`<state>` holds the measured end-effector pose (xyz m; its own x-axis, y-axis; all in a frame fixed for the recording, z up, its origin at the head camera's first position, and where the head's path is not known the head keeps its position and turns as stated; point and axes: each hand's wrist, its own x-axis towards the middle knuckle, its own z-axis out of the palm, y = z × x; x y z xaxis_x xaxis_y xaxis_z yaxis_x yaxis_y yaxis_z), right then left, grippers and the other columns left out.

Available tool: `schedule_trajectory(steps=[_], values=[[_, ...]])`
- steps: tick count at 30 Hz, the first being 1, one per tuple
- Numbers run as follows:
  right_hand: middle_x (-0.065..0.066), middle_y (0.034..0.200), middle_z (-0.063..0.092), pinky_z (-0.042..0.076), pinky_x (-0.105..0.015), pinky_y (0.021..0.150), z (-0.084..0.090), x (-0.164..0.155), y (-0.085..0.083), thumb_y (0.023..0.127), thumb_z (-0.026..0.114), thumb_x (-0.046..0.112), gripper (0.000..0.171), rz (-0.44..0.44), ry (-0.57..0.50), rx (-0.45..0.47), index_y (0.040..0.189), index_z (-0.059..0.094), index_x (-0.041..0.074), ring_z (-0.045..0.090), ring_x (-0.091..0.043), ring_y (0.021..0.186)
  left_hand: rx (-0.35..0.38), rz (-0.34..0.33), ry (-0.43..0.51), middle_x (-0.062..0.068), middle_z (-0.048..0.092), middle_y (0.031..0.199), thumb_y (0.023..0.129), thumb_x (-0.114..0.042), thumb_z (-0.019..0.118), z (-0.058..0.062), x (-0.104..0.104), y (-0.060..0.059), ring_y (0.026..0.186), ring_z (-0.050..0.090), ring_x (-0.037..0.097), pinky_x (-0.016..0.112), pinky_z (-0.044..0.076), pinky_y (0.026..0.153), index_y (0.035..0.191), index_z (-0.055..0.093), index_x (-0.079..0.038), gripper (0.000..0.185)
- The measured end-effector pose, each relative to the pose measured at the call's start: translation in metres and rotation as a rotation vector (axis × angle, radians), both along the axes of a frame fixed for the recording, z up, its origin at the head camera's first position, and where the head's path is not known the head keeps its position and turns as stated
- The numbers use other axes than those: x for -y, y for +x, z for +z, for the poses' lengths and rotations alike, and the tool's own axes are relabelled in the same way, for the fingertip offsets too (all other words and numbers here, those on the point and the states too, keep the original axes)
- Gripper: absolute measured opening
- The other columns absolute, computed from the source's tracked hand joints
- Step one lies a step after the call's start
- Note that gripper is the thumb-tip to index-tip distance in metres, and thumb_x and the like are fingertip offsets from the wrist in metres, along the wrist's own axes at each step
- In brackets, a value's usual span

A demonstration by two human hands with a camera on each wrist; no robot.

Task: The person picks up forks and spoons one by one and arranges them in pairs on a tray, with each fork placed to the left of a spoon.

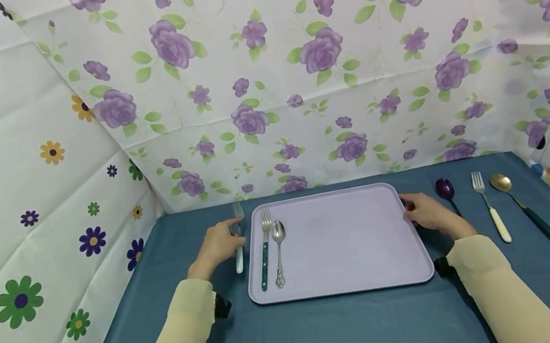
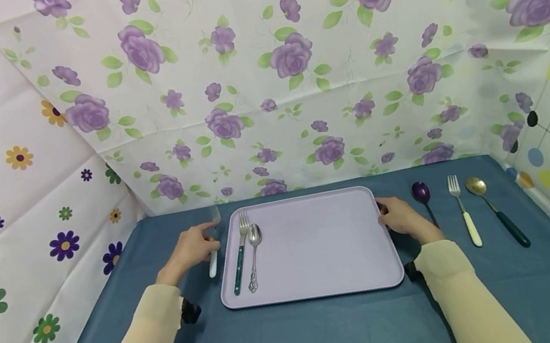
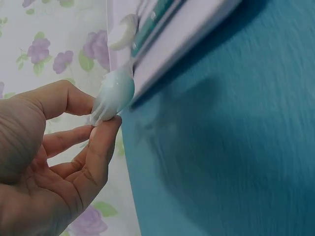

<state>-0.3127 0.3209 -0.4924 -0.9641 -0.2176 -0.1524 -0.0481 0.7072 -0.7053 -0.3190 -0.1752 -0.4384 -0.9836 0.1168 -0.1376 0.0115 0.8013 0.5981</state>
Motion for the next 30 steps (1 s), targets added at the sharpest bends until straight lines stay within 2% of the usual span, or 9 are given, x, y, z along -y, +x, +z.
schedule_trajectory(steps=[7, 10, 15, 17, 24, 26, 30], values=[[-0.021, 0.099, 0.058, 0.055, -0.038, 0.076, 0.001, 0.0, 0.0, 0.101, 0.053, -0.001, 0.058, 0.002, 0.0, 0.003, 0.152, 0.031, -0.02, 0.06, -0.028, 0.085, -0.027, -0.022, 0.057, 0.007, 0.064, 0.079, 0.093, -0.005, 0.067, 0.002, -0.02, 0.001, 0.063, 0.064, 0.017, 0.035, 0.06, 0.064, 0.154, 0.052, -0.007, 0.063], [-0.021, 0.099, 0.058, 0.055, -0.038, 0.076, 0.001, 0.0, 0.0, 0.101, 0.053, -0.001, 0.059, 0.004, -0.004, 0.003, 0.152, 0.031, -0.02, 0.061, -0.028, 0.086, -0.023, -0.033, 0.064, 0.008, 0.065, 0.079, 0.092, -0.003, 0.067, 0.004, -0.029, 0.001, 0.063, 0.066, 0.019, 0.037, 0.061, 0.065, 0.154, 0.051, -0.008, 0.064], [-0.02, 0.098, 0.058, 0.055, -0.037, 0.075, 0.001, 0.001, 0.001, 0.101, 0.053, -0.002, 0.058, 0.002, -0.012, -0.002, 0.152, 0.032, -0.019, 0.06, -0.027, 0.085, -0.024, -0.075, 0.07, 0.007, 0.065, 0.077, 0.093, -0.004, 0.068, 0.005, -0.041, 0.004, 0.063, 0.065, 0.021, 0.032, 0.058, 0.061, 0.155, 0.051, -0.008, 0.064], [-0.02, 0.097, 0.058, 0.055, -0.038, 0.075, 0.001, 0.001, 0.001, 0.101, 0.053, -0.002, 0.058, 0.004, -0.01, -0.005, 0.152, 0.032, -0.019, 0.06, -0.027, 0.085, -0.017, -0.091, 0.085, 0.007, 0.063, 0.075, 0.093, -0.003, 0.068, 0.006, -0.045, 0.005, 0.061, 0.062, 0.019, 0.034, 0.06, 0.063, 0.155, 0.051, -0.008, 0.064], [-0.02, 0.098, 0.058, 0.056, -0.038, 0.077, 0.001, 0.001, 0.0, 0.101, 0.053, -0.001, 0.057, 0.002, -0.006, 0.0, 0.152, 0.033, -0.019, 0.06, -0.027, 0.086, 0.0, -0.131, 0.099, 0.008, 0.066, 0.078, 0.094, -0.004, 0.069, 0.008, -0.064, 0.005, 0.069, 0.071, 0.025, 0.038, 0.062, 0.068, 0.155, 0.05, -0.005, 0.063], [-0.02, 0.098, 0.058, 0.056, -0.038, 0.077, 0.001, 0.001, 0.0, 0.101, 0.053, -0.001, 0.057, 0.002, -0.005, 0.001, 0.152, 0.033, -0.019, 0.06, -0.027, 0.086, -0.001, -0.145, 0.112, 0.007, 0.067, 0.08, 0.094, -0.002, 0.068, 0.007, -0.071, 0.006, 0.069, 0.071, 0.022, 0.041, 0.063, 0.072, 0.154, 0.049, -0.004, 0.063], [-0.021, 0.099, 0.058, 0.056, -0.039, 0.078, 0.001, 0.0, 0.0, 0.101, 0.053, -0.001, 0.057, -0.002, -0.001, 0.003, 0.152, 0.033, -0.019, 0.06, -0.028, 0.086, -0.003, -0.186, 0.12, 0.007, 0.067, 0.078, 0.093, 0.0, 0.068, 0.004, -0.081, 0.008, 0.066, 0.069, 0.023, 0.041, 0.062, 0.07, 0.154, 0.049, -0.001, 0.063]])
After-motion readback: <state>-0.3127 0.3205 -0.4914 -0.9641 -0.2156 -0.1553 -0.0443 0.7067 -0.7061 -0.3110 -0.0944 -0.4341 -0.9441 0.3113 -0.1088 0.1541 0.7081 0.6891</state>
